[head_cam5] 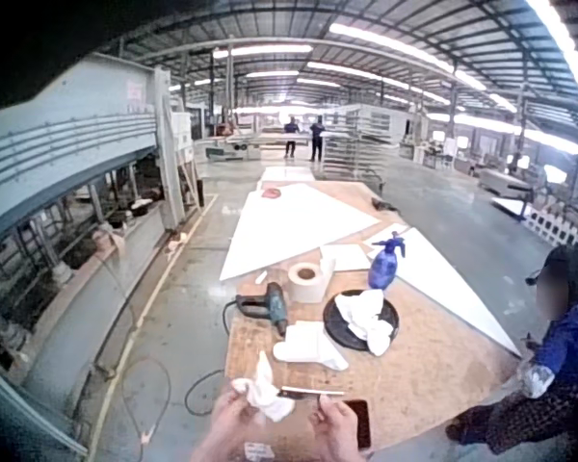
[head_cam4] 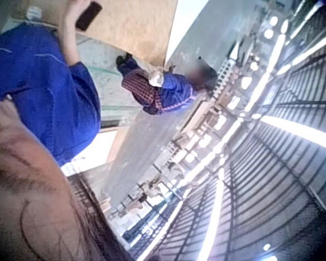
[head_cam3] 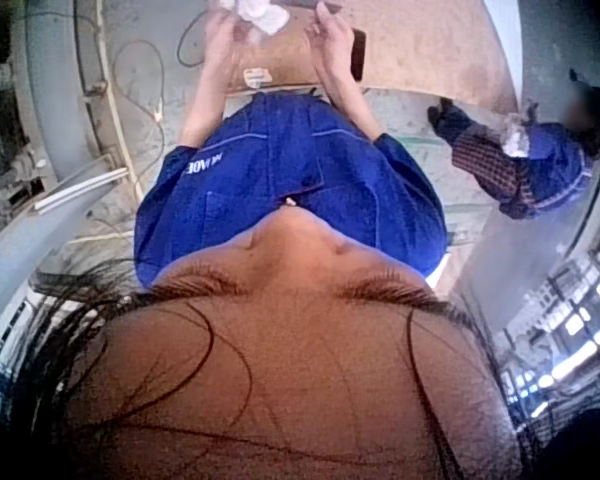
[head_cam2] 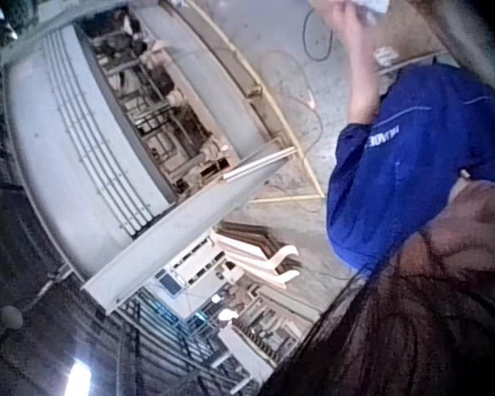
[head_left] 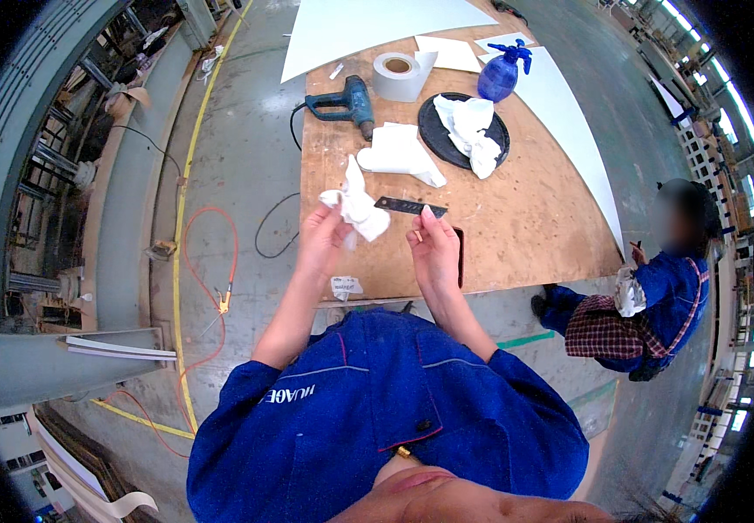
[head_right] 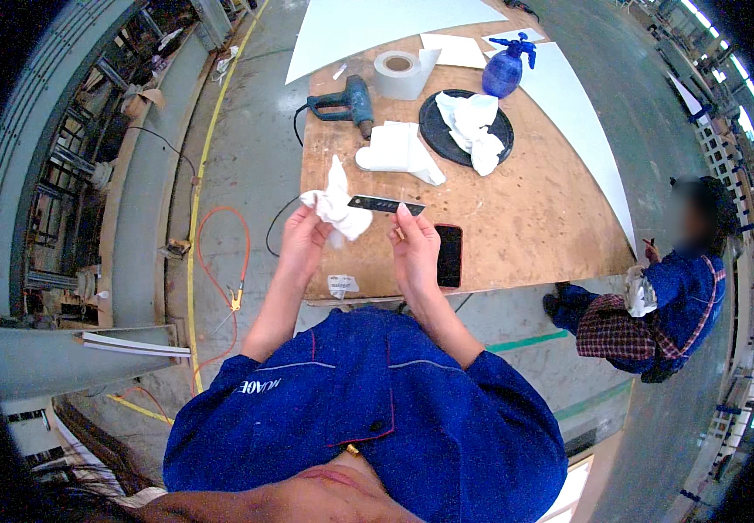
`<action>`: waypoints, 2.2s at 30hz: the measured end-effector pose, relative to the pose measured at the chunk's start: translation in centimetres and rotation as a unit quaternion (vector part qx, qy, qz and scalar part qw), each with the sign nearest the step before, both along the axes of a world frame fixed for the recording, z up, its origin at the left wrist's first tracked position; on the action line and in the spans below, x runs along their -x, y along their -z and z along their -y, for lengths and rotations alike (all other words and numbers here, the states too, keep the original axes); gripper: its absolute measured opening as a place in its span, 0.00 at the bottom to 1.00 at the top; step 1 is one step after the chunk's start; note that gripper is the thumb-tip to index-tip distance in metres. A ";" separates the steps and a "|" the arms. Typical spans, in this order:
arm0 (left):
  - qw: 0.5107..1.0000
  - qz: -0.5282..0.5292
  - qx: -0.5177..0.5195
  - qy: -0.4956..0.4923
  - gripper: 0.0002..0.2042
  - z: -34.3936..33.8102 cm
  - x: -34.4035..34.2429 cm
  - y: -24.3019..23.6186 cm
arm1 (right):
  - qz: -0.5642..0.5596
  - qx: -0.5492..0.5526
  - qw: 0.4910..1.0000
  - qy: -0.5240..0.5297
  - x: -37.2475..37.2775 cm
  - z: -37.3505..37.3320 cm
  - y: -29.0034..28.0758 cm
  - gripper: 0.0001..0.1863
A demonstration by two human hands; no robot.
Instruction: The person applies a black adhesive strip to the edge of a white triangular panel by hand, then uses a cloth to press and smooth it down.
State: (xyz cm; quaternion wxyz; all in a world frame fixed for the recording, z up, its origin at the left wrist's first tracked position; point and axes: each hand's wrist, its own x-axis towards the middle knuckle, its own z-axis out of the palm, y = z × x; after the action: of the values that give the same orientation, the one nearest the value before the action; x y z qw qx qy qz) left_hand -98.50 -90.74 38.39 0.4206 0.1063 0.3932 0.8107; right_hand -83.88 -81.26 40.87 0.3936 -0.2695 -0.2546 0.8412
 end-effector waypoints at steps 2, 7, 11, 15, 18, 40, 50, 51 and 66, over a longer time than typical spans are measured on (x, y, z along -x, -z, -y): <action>0.997 0.054 -0.037 0.046 0.09 -0.2 -1.3 -0.7 | 0.000 -0.006 1.000 -0.026 0.1 0.2 -0.5 0.04; 0.980 0.117 -0.132 0.087 0.14 -0.7 -3.1 -1.6 | 0.028 -0.025 0.998 -0.047 0.3 0.4 -0.4 0.03; 0.986 0.109 -0.098 0.075 0.16 -0.4 -3.2 -2.0 | 0.052 -0.063 0.996 -0.020 0.3 0.6 -0.7 0.02; 0.986 0.109 -0.100 0.070 0.16 -0.3 -3.2 -1.7 | 0.059 -0.083 0.995 -0.009 0.3 0.4 -0.6 0.02; 0.987 0.116 -0.097 0.060 0.16 -0.2 -3.2 -1.7 | 0.076 -0.086 0.993 0.012 0.2 0.1 -1.0 0.04; 0.984 0.151 -0.066 0.075 0.13 0.2 -2.7 -1.9 | 0.251 -0.834 0.444 0.212 -1.5 -1.9 -0.5 0.15; 0.983 0.166 -0.027 0.079 0.13 -2.4 -3.3 -1.8 | 0.258 -0.826 0.453 0.215 -4.9 -2.4 0.4 0.17; 0.985 0.153 -0.010 0.084 0.13 -3.0 -3.1 -1.1 | 0.255 -0.817 0.468 0.221 -5.4 -2.6 0.5 0.17; 0.970 -0.008 0.169 0.174 0.10 -26.2 -1.7 5.7 | 0.471 -0.346 0.762 0.280 -22.4 -6.0 8.3 0.02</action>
State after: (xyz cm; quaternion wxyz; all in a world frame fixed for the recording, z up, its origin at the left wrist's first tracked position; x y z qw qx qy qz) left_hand -96.84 -64.53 32.73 0.5638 0.1068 0.5031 0.6462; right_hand -61.48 -75.27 32.59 0.5089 -0.5363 -0.5949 0.3153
